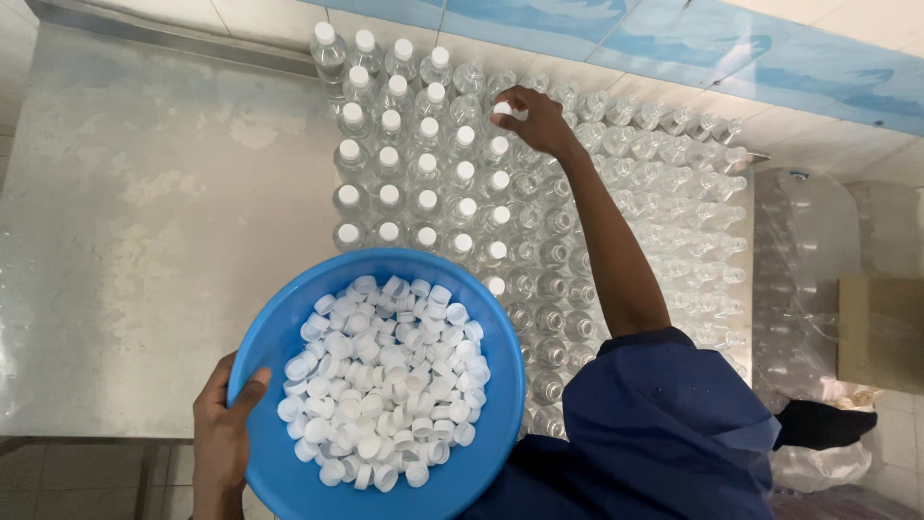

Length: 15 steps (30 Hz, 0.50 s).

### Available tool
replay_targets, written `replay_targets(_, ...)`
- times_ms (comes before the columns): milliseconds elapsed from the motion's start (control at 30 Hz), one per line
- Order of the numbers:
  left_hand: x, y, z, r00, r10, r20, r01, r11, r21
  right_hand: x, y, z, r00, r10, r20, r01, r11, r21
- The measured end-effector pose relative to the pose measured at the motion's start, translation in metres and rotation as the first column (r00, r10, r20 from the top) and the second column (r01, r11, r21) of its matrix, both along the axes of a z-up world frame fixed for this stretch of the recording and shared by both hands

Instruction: The person repeatedly picks white bottle caps from a blue bowl and screws them onto clear plastic bottles arranged on a stainless steel table. The person works row by row, moving from left to right and top to bottom across the table.

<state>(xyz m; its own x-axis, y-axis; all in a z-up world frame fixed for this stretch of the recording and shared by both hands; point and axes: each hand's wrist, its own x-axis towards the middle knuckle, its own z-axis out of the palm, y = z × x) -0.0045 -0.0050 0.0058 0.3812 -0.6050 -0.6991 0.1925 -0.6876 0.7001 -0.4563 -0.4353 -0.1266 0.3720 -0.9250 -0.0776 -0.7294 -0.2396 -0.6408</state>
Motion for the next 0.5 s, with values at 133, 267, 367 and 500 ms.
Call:
replay_targets(133, -0.002, -0.002, 0.004, 1.0, 0.01, 0.0, -0.01, 1.0, 0.01, 0.008, -0.013, 0.01, 0.992, -0.124, 0.011, 0.122, 0.985, 0.126)
replay_targets(267, -0.003, -0.003, 0.006, 1.0, 0.0, 0.011, 0.0, 1.0, 0.011, 0.005, -0.035, -0.008, 0.989, -0.074, -0.126, 0.097, 0.977, 0.19)
replay_targets(367, -0.003, 0.0, 0.004, 1.0, 0.01, 0.007, -0.011, 1.0, 0.02, 0.001, -0.04, -0.018, 0.996, -0.082, -0.028, 0.086, 0.971, 0.223)
replay_targets(500, -0.001, -0.002, 0.002, 0.999, -0.024, 0.032, 0.024, 1.0, 0.011, -0.005, -0.045, -0.026, 0.988, -0.105, 0.112, 0.073, 0.964, 0.257)
